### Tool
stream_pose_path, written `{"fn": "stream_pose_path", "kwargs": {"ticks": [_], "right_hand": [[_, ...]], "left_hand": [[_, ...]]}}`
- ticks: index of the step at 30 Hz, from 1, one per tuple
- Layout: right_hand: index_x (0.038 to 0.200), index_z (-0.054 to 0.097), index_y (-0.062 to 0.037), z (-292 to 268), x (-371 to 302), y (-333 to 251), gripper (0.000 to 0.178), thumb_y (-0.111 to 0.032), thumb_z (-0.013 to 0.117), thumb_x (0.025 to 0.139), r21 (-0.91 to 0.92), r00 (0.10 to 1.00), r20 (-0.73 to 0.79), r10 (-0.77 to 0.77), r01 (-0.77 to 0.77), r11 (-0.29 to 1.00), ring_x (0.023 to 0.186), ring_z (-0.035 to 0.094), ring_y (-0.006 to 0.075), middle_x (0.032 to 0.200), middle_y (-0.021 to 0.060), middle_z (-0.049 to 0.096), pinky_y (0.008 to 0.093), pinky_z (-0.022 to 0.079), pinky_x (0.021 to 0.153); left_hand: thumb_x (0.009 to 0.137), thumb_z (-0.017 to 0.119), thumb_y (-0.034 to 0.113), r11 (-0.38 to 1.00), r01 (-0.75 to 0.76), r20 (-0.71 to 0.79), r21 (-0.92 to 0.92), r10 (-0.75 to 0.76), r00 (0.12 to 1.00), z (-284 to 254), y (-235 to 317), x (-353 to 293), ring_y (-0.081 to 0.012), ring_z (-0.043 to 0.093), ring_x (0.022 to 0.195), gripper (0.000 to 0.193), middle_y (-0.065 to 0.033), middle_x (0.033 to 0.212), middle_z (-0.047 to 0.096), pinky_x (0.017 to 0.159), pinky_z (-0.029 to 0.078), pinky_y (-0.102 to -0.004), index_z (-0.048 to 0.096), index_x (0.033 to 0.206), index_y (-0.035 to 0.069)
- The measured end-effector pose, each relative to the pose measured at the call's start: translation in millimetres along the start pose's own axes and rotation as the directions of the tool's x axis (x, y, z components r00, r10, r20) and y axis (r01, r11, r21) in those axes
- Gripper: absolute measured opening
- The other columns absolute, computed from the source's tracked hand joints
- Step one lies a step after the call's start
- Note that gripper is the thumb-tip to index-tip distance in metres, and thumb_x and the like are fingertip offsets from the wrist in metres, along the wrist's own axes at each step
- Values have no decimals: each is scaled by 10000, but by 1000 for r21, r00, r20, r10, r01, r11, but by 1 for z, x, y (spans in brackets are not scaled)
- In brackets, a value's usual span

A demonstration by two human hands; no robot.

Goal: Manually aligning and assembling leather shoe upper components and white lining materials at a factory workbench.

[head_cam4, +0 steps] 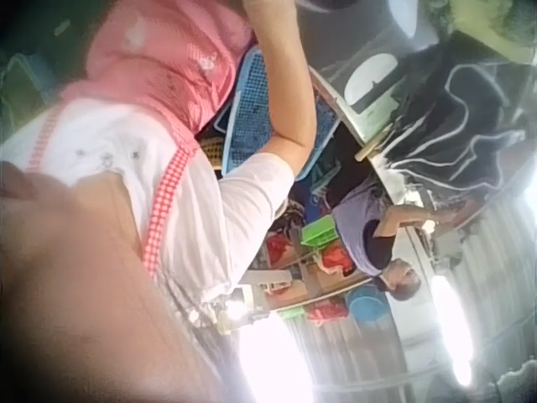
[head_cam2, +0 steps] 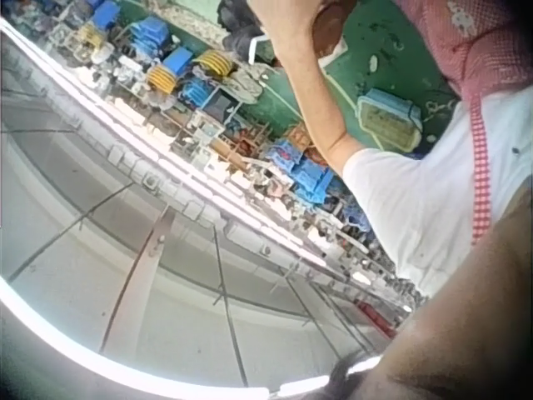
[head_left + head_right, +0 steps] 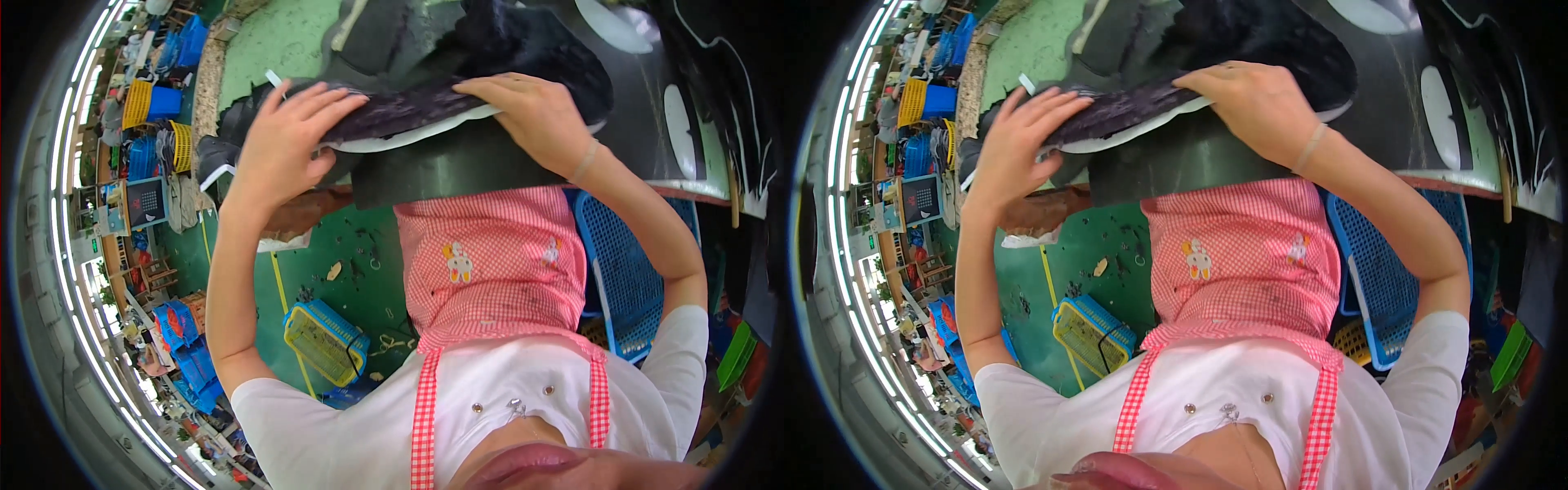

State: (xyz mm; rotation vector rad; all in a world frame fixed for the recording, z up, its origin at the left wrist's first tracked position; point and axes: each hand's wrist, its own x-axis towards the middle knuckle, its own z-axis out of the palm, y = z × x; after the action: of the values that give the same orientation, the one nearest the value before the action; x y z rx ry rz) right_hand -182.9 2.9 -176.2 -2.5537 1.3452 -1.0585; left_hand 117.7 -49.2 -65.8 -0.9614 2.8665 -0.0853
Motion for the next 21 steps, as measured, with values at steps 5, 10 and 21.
{"fn": "stream_pose_path", "kwargs": {"ticks": [5, 10, 21], "right_hand": [[1074, 661, 2, -82, 10, 5, 254, -45, 655, 825, 374, 947, 239, 217, -296, 879, 755, 638, 302, 868, 192, 651, 319, 496, 702], [1060, 652, 49, -137, 31, -10, 227, -42, 671, 853, 470, 860, 434, 268, -470, 747, 706, 522, 98, 809, 69, 656, 264, 459, 656], [1129, 617, 52, -136, 59, -51, 503, -274, 782, 784, 509, 954, 92, 284, -290, 810, 775, 587, 83, 911, 43, 688, 269, 505, 696]], "left_hand": [[803, 717, 148, 769, 18, -538, -639, -463, 704, -21, -17, -10, -287, 434, 1333, 801, -160, 1422, 475, 1119, 300, -392, 312, 1494, 115], [766, 790, 192, -220, -110, -47, -969, -272, 961, 23, -5, -1, -218, 441, 1318, 867, -124, 1428, 457, 1098, 346, -357, 306, 1461, 4], [763, 807, 98, -101, -324, -205, -941, -592, 780, -43, 68, 67, -133, 655, 835, 368, -85, 979, 693, 792, 522, -268, 646, 1065, -38]]}}
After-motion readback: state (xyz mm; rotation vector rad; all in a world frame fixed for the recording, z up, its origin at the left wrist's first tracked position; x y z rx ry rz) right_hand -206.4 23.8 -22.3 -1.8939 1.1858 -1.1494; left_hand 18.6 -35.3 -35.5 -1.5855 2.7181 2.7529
